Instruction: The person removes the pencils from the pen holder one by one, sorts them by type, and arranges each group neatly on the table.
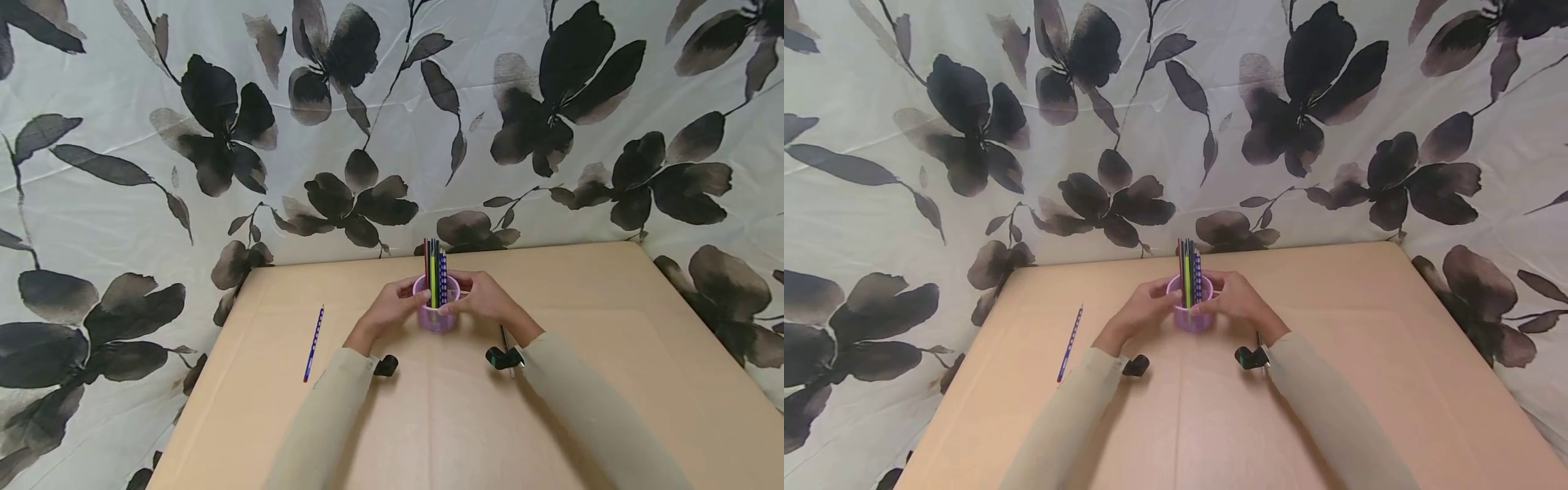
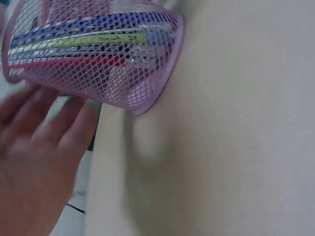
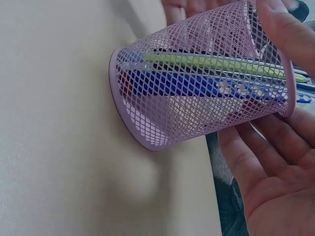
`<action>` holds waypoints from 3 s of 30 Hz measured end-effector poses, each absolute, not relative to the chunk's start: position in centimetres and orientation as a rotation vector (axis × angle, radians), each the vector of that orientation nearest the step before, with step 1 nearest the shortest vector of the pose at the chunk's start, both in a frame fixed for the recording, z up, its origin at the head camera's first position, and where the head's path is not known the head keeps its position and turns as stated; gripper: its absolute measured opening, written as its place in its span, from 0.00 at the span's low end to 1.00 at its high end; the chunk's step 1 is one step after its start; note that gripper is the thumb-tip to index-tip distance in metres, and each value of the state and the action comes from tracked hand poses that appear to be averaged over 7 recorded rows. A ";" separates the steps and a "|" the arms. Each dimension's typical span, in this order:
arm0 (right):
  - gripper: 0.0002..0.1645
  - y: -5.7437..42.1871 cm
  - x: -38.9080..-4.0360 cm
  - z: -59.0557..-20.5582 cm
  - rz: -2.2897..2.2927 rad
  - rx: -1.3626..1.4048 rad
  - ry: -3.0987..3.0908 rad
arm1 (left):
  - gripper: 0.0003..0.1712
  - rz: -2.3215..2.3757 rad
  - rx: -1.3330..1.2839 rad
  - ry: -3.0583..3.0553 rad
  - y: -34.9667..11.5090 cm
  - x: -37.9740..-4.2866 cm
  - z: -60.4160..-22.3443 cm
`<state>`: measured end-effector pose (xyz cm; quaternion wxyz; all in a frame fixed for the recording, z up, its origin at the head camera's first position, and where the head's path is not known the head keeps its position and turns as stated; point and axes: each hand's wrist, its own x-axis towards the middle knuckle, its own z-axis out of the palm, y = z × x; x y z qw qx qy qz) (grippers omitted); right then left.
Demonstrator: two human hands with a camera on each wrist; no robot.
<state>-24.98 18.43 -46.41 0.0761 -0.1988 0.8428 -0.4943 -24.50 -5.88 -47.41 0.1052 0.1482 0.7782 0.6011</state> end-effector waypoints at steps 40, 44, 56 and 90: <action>0.53 18.8 -26.4 -46.6 -1.572 -0.595 2.425 | 0.11 1.381 -0.002 3.218 2.9 -24.3 -43.4; 0.53 18.8 -26.3 -46.6 -1.579 -0.599 2.421 | 0.12 1.386 0.011 3.194 2.7 -24.3 -43.3; 0.53 18.8 -25.7 -46.6 -1.587 -0.576 2.432 | 0.14 1.791 0.141 3.024 0.7 -24.6 -41.9; 0.55 18.1 -24.3 -47.0 -1.603 -0.561 2.456 | 0.15 2.155 0.022 2.555 -10.4 -22.3 -34.8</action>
